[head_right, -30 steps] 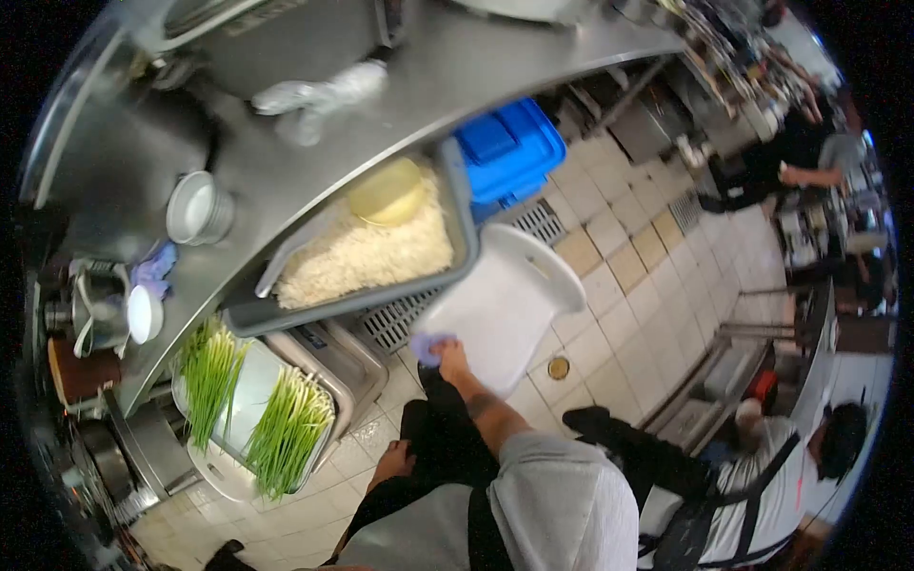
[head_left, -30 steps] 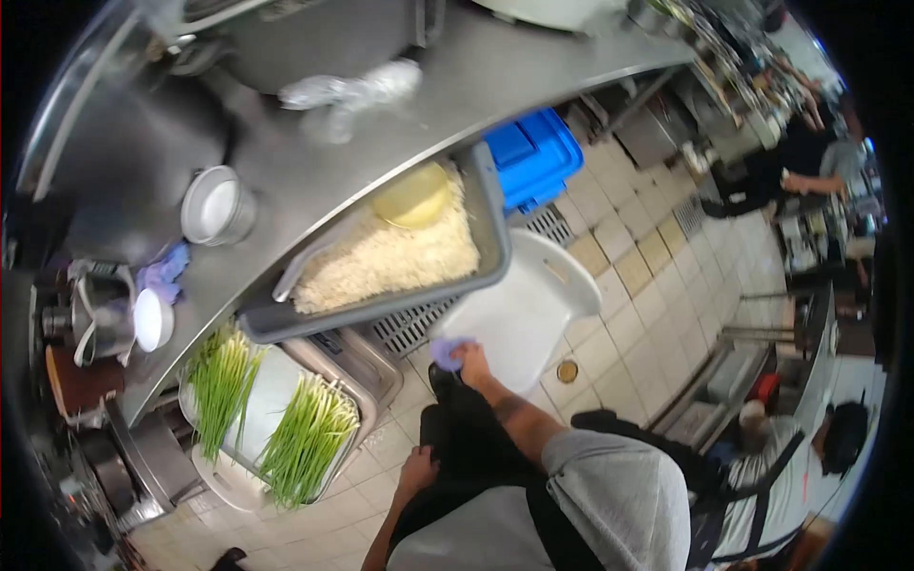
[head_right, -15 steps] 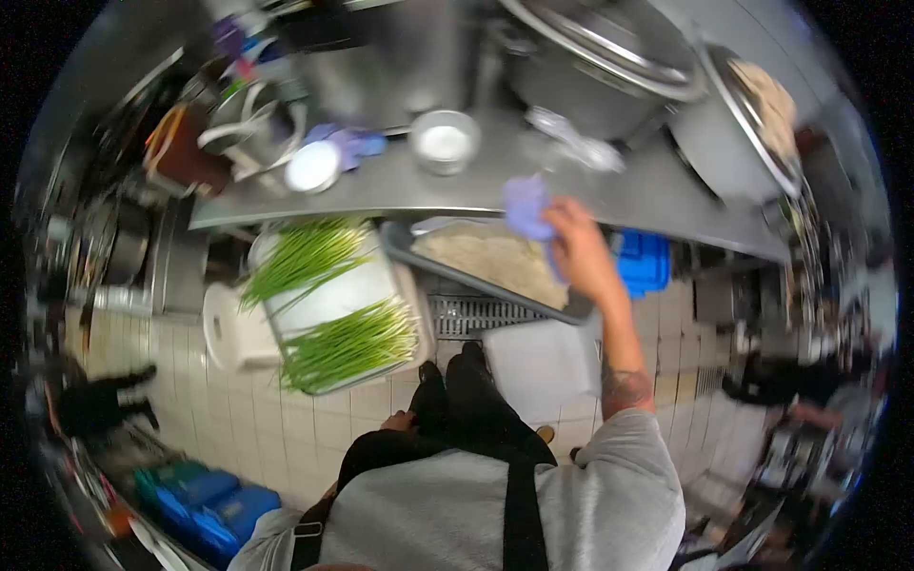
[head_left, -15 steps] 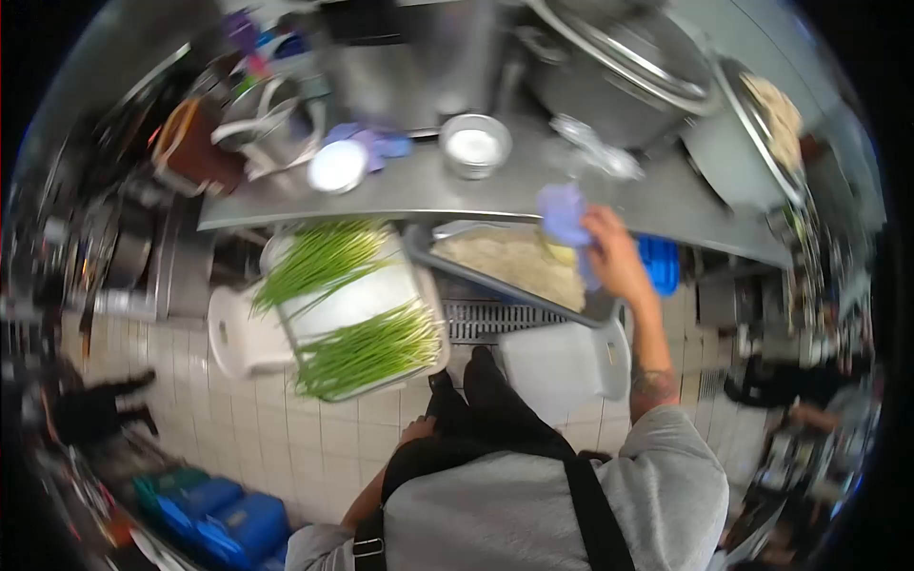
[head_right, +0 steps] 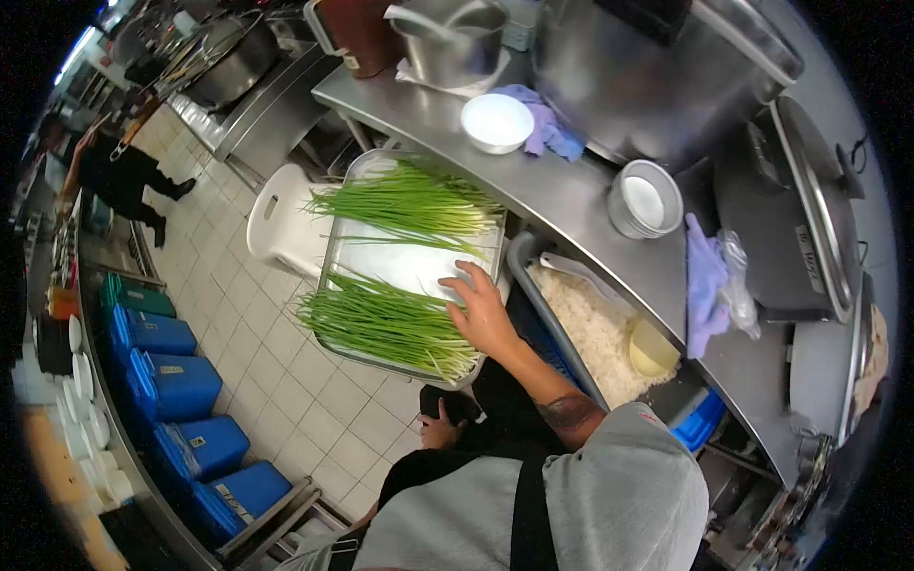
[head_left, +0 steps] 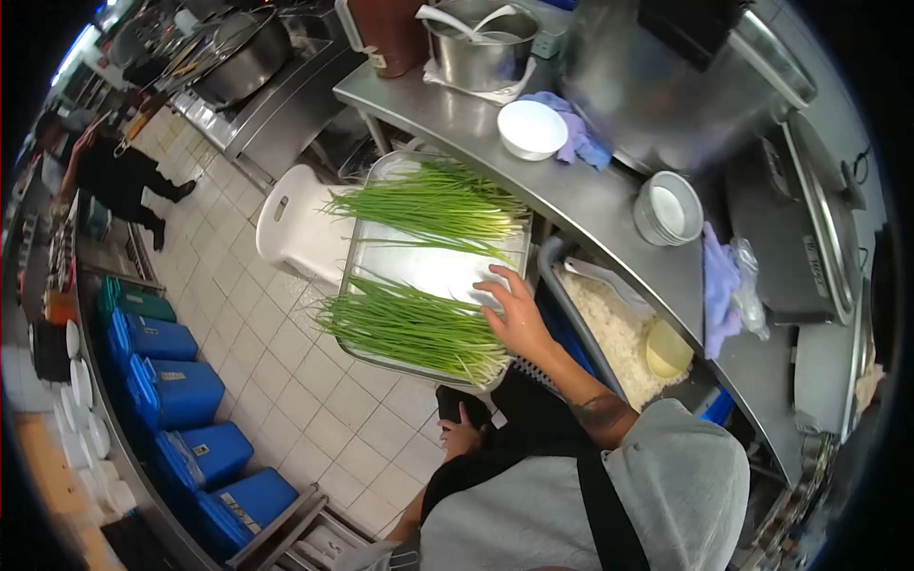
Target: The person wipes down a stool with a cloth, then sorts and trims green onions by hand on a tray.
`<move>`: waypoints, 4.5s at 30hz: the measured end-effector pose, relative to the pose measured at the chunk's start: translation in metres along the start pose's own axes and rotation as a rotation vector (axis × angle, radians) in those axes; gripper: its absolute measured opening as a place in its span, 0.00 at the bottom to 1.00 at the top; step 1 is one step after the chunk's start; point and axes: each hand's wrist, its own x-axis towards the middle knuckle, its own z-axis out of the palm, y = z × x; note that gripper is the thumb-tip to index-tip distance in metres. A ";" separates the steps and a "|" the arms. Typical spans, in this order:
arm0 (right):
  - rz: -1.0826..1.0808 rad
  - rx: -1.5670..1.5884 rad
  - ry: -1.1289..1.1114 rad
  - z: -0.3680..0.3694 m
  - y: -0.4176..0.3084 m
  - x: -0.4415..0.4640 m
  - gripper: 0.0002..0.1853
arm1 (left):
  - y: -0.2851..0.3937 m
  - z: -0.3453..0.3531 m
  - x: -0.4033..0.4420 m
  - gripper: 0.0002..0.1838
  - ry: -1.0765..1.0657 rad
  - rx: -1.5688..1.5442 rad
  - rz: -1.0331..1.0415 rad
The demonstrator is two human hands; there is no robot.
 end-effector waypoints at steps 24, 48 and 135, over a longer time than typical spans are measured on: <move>-0.057 -0.100 0.005 0.038 0.097 -0.014 0.08 | 0.001 -0.016 0.011 0.21 0.607 -1.449 0.410; -0.278 0.247 0.085 0.039 0.115 -0.026 0.10 | 0.092 -0.034 0.055 0.29 1.131 -1.949 0.139; 0.160 0.534 -0.731 0.075 -0.012 0.043 0.09 | -0.022 -0.050 -0.078 0.08 1.614 -1.541 0.342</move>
